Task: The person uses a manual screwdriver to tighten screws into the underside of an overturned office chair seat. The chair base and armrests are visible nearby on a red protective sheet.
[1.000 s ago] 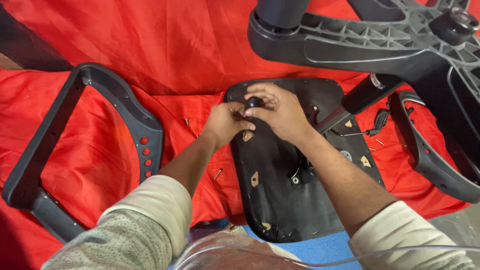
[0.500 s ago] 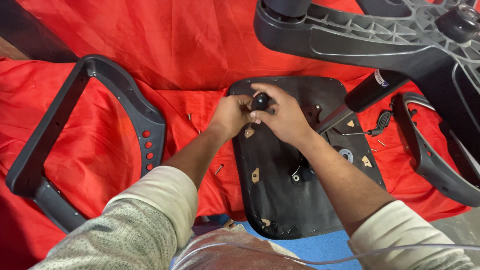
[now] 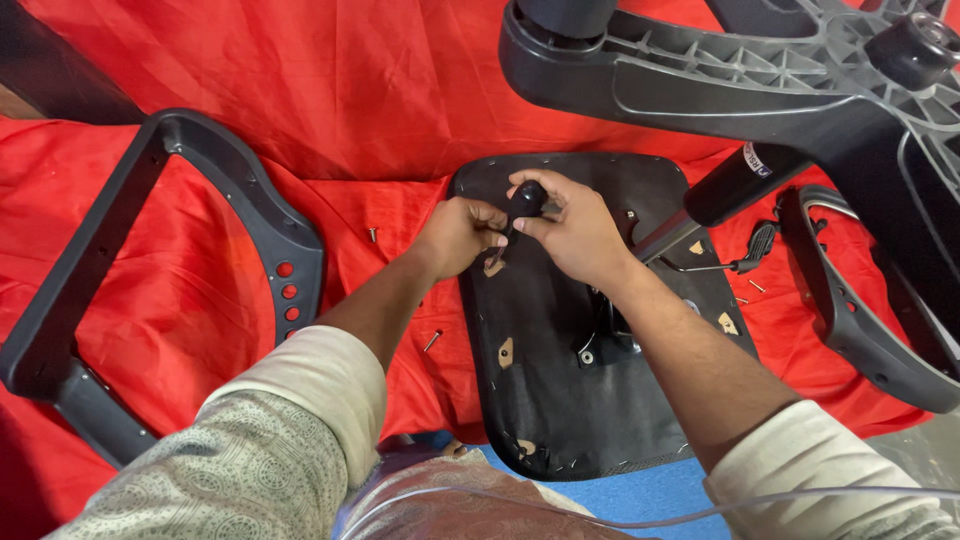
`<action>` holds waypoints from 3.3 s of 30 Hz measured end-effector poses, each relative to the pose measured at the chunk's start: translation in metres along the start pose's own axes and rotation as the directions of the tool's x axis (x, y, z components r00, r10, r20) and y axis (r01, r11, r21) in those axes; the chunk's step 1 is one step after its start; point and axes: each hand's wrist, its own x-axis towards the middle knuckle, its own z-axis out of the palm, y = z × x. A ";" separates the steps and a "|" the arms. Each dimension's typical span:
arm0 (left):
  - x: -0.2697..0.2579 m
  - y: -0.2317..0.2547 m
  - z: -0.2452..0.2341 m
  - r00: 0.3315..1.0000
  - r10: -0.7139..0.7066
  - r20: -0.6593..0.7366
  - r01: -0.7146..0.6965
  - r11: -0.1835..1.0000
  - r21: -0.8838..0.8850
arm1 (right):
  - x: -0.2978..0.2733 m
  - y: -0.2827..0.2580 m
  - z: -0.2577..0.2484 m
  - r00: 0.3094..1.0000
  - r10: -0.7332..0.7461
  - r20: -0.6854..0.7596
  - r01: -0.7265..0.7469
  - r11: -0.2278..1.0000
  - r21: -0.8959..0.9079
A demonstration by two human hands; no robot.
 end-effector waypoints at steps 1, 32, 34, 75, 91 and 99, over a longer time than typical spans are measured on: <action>-0.001 0.001 -0.001 1.000 -0.015 -0.006 0.015 1.000 0.015 | 0.000 -0.001 0.000 1.000 0.009 0.005 -0.009 1.000 -0.014; -0.009 0.024 0.000 0.998 -0.024 0.059 0.026 0.999 -0.044 | 0.001 -0.015 0.008 0.994 0.032 0.109 -0.041 0.995 0.086; -0.013 0.028 0.001 1.000 -0.029 0.009 0.030 0.999 -0.031 | -0.001 -0.016 0.011 0.994 -0.034 0.102 0.030 0.999 0.042; -0.038 0.009 -0.009 0.990 0.089 -0.112 -0.050 0.949 0.312 | -0.007 -0.056 0.048 0.996 0.072 -0.054 -0.075 0.995 -0.060; -0.006 -0.059 0.000 0.998 -0.058 -0.034 0.064 0.706 0.705 | -0.017 -0.040 0.019 0.995 -0.103 0.006 0.103 0.975 -0.199; 0.002 -0.090 0.012 0.970 -0.235 -0.069 0.206 0.633 0.746 | -0.015 -0.026 0.000 0.981 -0.189 0.054 0.196 0.953 -0.233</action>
